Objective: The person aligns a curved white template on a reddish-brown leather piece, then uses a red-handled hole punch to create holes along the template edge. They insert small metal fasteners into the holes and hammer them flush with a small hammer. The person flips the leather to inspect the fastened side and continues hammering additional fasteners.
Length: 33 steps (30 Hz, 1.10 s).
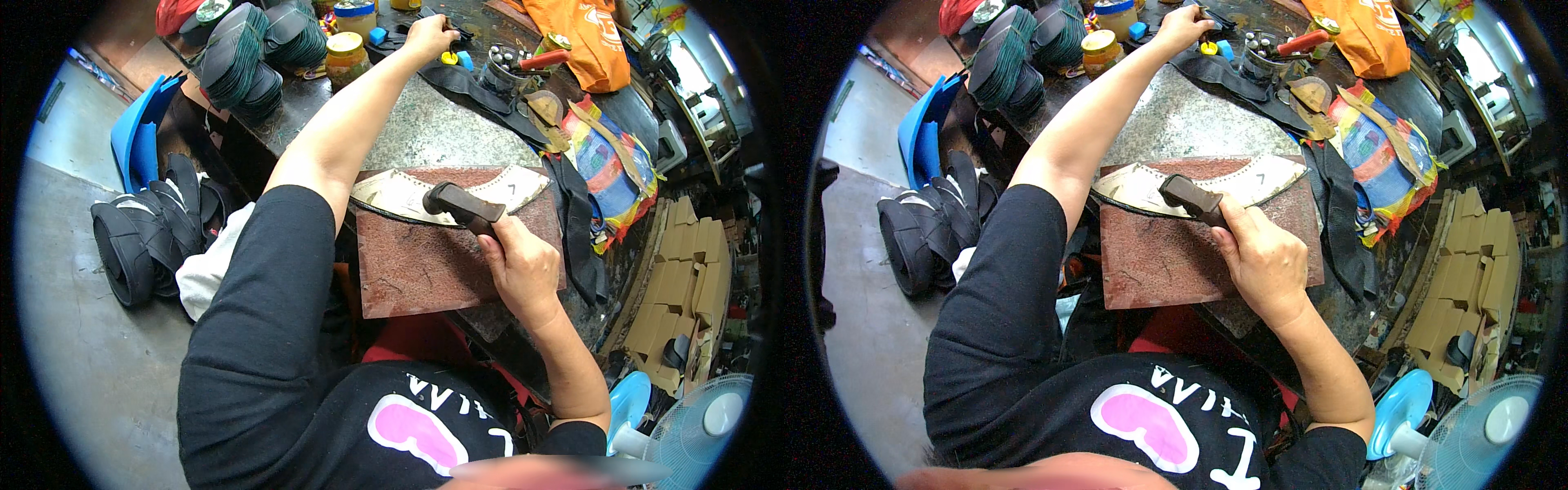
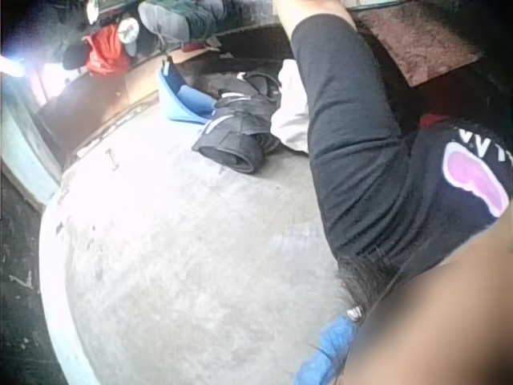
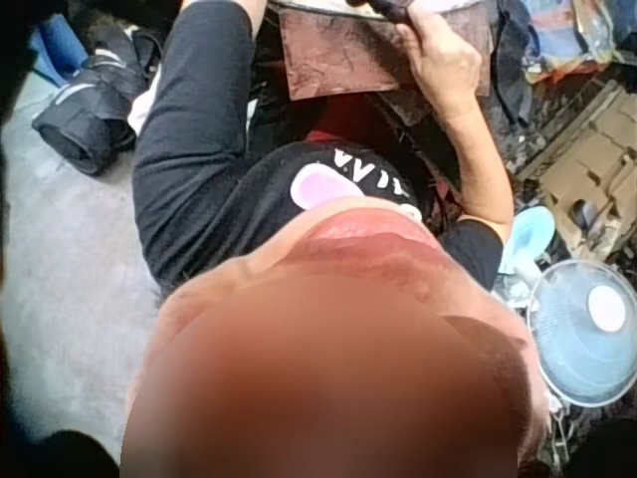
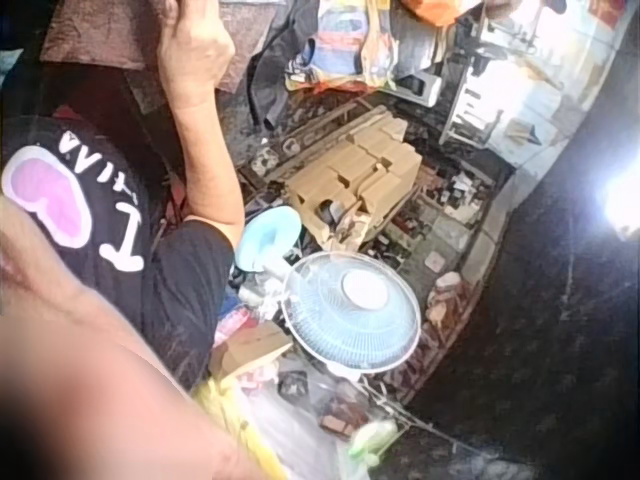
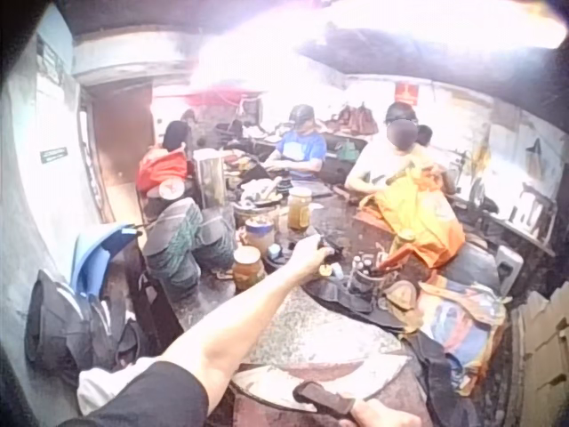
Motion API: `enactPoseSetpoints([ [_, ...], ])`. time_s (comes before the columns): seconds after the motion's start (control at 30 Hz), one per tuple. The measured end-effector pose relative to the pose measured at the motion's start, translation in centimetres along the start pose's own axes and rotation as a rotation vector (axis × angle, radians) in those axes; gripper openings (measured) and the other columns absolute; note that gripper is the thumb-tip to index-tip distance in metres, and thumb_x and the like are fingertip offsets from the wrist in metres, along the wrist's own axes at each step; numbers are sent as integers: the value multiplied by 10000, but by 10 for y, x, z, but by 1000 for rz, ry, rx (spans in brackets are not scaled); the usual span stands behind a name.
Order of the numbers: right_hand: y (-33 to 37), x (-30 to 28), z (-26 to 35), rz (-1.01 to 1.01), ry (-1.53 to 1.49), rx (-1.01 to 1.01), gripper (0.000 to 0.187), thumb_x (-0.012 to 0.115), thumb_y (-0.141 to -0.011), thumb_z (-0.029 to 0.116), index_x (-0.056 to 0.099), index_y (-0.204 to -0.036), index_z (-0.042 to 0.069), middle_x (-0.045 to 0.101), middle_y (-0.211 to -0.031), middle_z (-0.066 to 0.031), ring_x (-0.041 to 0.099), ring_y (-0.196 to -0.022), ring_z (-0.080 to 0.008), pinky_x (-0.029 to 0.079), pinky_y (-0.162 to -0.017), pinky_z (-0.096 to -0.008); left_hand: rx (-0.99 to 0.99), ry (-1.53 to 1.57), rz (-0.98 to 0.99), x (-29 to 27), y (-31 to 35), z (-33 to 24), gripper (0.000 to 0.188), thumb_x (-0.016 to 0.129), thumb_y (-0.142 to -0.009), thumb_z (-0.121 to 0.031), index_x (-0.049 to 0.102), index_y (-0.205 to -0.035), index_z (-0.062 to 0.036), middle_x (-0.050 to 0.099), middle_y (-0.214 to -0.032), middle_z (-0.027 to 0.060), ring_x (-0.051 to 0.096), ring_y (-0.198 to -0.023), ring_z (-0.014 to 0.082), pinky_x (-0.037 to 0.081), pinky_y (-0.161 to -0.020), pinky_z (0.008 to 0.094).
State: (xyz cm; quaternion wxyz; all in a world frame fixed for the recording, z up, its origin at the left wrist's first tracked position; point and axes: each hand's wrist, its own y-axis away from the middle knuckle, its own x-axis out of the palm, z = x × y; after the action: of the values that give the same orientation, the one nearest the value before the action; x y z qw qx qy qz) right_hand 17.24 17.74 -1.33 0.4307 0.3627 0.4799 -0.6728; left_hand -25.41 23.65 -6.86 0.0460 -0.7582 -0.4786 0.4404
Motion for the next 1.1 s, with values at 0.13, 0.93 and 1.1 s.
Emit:
enactPoseSetpoints([
  [0.13,0,0,0,-17,-12,-5,362,646,-927,260,585,-1257,126,656,-895,-105,671,-702,-320,532,-590,-413,68,-120,-70,5,11,-10,292,745,-837,-379,712,-1000,-139,732,-935,114,702,-922,313,542,-814,432],
  [0.93,-1,1,-1,-35,1,-6,383,649,-922,268,592,-1282,149,614,-814,-88,644,-643,-303,512,-560,-407,-142,-46,206,36,-31,1,367,823,-730,-460,780,-1008,-225,750,-985,63,706,-988,261,535,-893,409],
  [1.1,-1,2,0,-46,-5,-8,369,649,-923,266,593,-1265,140,616,-816,-87,644,-644,-304,509,-558,-405,-106,-223,-76,21,-31,2,322,788,-775,-451,778,-1028,-253,750,-1002,64,706,-988,260,531,-862,429],
])
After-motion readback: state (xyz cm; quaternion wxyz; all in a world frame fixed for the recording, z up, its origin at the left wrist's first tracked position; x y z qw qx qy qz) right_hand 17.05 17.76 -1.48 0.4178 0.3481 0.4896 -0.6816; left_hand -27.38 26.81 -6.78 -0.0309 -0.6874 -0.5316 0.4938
